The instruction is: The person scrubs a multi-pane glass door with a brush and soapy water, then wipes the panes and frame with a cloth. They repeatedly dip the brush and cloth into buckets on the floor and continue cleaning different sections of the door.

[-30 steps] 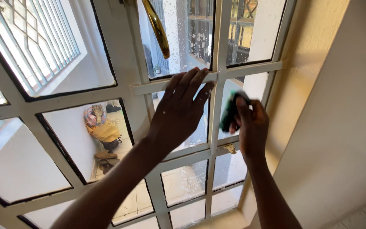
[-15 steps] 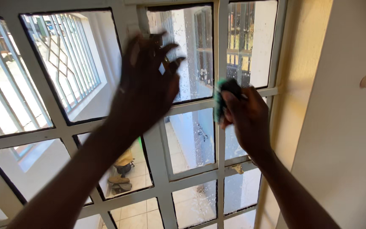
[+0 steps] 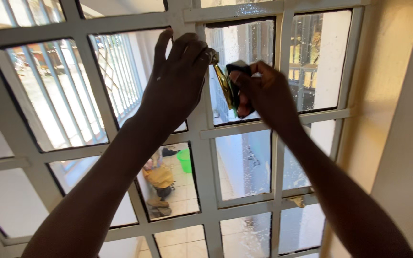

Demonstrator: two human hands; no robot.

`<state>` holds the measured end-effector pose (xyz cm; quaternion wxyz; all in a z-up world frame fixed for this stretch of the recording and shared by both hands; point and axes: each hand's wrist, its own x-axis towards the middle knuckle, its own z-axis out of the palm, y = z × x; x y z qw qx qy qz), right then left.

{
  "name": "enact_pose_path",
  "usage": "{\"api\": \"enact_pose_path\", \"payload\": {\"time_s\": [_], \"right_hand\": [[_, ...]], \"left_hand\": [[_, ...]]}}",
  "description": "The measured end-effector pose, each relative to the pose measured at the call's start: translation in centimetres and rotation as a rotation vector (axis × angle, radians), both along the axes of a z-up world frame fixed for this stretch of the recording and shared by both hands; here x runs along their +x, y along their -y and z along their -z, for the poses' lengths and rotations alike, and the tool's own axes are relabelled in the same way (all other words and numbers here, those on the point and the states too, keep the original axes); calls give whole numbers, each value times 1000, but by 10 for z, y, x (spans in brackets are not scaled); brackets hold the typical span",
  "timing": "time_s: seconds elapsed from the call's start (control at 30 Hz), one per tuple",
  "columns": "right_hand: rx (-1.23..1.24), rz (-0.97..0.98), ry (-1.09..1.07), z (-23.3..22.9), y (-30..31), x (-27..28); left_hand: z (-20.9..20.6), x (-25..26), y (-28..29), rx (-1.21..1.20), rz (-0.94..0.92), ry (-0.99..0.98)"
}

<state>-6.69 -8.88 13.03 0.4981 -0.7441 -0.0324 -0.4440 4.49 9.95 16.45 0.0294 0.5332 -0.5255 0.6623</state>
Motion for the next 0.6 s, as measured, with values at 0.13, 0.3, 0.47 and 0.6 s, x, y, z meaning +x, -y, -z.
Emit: {"api": "enact_pose_path", "payload": {"time_s": [0.13,0.3,0.47,0.6], "right_hand": [[-88,-17,251,-33,24,0],[-193,39,88,13,3,0],[-242,71,284,-7,31,-5],[-152,-57,469,-64,44,10]], "left_hand": [[-5,-1,-3,39,-8,25],[-6,-1,-4,56,2,-20],[-15,-5,-4,99,-96,13],[-24,-13,-2,127,-63,-47]]}}
